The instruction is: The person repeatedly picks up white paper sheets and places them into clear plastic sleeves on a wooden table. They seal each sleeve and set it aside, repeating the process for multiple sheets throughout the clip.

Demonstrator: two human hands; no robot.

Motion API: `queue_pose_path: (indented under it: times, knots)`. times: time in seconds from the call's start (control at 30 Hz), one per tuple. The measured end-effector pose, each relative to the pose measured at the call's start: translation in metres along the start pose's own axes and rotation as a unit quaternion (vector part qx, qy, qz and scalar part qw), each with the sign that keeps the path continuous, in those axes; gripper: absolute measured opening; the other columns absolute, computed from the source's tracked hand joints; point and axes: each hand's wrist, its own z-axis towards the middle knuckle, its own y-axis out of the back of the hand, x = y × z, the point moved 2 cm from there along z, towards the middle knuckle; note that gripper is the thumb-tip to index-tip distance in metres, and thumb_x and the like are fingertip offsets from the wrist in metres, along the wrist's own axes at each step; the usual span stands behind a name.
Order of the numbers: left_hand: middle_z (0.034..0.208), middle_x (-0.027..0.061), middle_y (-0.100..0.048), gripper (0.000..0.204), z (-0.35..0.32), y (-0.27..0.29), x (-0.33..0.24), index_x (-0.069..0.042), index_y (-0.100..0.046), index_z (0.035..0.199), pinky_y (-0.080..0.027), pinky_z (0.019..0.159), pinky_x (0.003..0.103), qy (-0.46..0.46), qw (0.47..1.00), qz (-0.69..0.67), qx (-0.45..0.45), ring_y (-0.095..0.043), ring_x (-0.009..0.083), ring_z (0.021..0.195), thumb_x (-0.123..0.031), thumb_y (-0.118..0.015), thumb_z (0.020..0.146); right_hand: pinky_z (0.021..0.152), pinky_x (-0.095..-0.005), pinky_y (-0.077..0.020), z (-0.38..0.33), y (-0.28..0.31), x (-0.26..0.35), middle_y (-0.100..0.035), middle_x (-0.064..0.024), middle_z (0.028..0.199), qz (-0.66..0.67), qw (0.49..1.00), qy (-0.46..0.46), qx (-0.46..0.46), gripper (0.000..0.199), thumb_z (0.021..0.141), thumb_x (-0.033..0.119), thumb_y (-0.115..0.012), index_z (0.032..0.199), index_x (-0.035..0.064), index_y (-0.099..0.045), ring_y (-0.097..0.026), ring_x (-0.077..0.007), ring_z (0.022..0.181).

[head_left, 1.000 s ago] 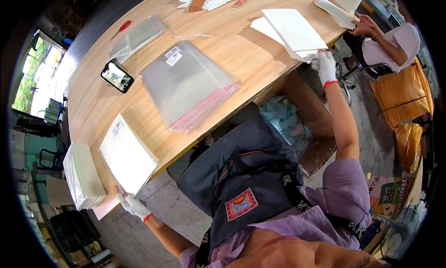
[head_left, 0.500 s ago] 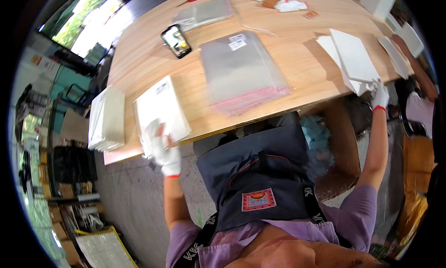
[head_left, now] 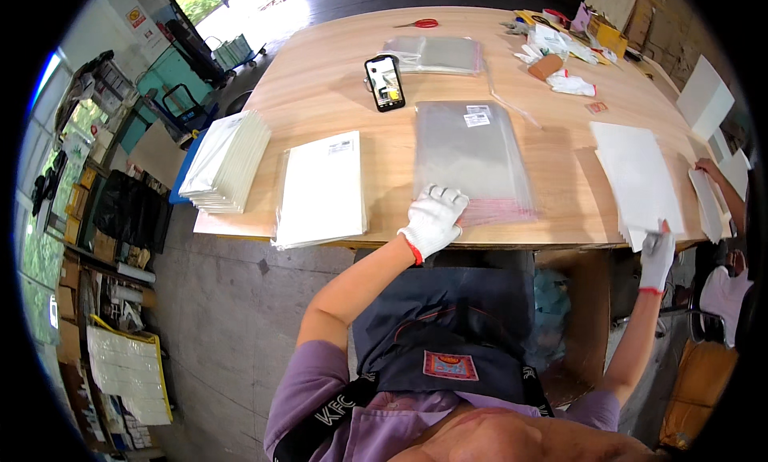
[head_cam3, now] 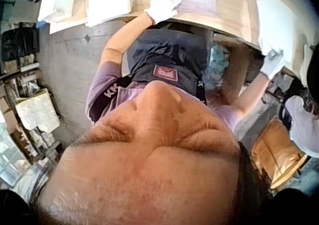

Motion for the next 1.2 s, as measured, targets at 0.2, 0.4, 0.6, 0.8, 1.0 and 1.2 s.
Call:
queue_pose_path:
  times: [0.2, 0.4, 0.6, 0.8, 1.0, 1.2]
  knots:
    - [0.092, 0.0073, -0.057, 0.027, 0.010, 0.005, 0.013, -0.013, -0.058, 0.094, -0.051, 0.063, 0.038, 0.047, 0.995, 0.038, 0.075, -0.059, 0.0278, 0.088, -0.016, -0.065, 0.068, 0.026, -0.0188, -0.0257, -0.137, -0.097, -0.010, -0.052, 0.0035, 0.054, 0.029, 0.970, -0.225, 0.085, 0.022, 0.090, 0.030, -0.053, 0.085, 0.0091, -0.055, -0.037, -0.0043, 0.030]
    - [0.092, 0.0073, -0.061, 0.019, 0.012, 0.002, 0.029, -0.013, -0.060, 0.092, -0.049, 0.067, 0.040, 0.086, 0.993, -0.079, 0.031, -0.060, 0.0313, 0.081, -0.008, -0.051, 0.076, 0.030, -0.0186, -0.0323, -0.210, -0.152, -0.036, -0.061, -0.0022, 0.072, -0.080, 0.956, -0.278, 0.045, 0.040, 0.080, 0.020, -0.057, 0.114, -0.0006, -0.052, -0.044, -0.0056, 0.036]
    - [0.098, 0.0059, -0.060, 0.027, -0.009, 0.002, 0.034, -0.012, -0.061, 0.096, -0.049, 0.071, 0.038, 0.032, 0.991, -0.120, -0.058, -0.057, 0.0278, 0.089, -0.004, -0.055, 0.070, 0.036, -0.0213, -0.0392, -0.213, -0.112, -0.067, -0.062, -0.0057, 0.076, 0.004, 0.937, -0.327, 0.123, 0.041, 0.083, 0.023, -0.060, 0.116, -0.0019, -0.051, -0.049, -0.0109, 0.042]
    - [0.086, 0.0034, -0.061, 0.028, -0.011, 0.010, 0.024, -0.016, -0.063, 0.094, -0.049, 0.066, 0.036, 0.060, 0.994, -0.055, -0.070, -0.059, 0.0239, 0.082, -0.005, -0.056, 0.070, 0.030, -0.0231, -0.0304, -0.228, -0.114, -0.091, -0.057, -0.0024, 0.059, 0.060, 0.944, -0.320, 0.049, 0.029, 0.090, 0.024, -0.050, 0.110, 0.0022, -0.055, -0.035, -0.0094, 0.029]
    - [0.086, 0.0018, -0.061, 0.034, -0.012, 0.022, 0.006, -0.018, -0.063, 0.096, -0.049, 0.061, 0.033, 0.081, 0.983, -0.161, -0.047, -0.060, 0.0210, 0.079, 0.000, -0.053, 0.070, 0.066, -0.0283, -0.0520, -0.244, -0.134, -0.095, -0.062, -0.0070, 0.097, 0.108, 0.946, -0.305, 0.003, 0.035, 0.088, 0.019, -0.056, 0.119, 0.0030, -0.052, -0.063, -0.0171, 0.077]
    - [0.107, 0.0006, -0.061, 0.043, -0.033, 0.013, -0.022, -0.015, -0.063, 0.102, -0.051, 0.068, 0.032, -0.006, 0.972, -0.211, -0.107, -0.060, 0.0226, 0.088, 0.005, -0.052, 0.067, 0.070, -0.0276, -0.0510, -0.252, -0.121, -0.113, -0.062, -0.0065, 0.105, 0.072, 0.963, -0.254, 0.054, 0.033, 0.094, 0.022, -0.048, 0.121, 0.0039, -0.051, -0.062, -0.0168, 0.086]
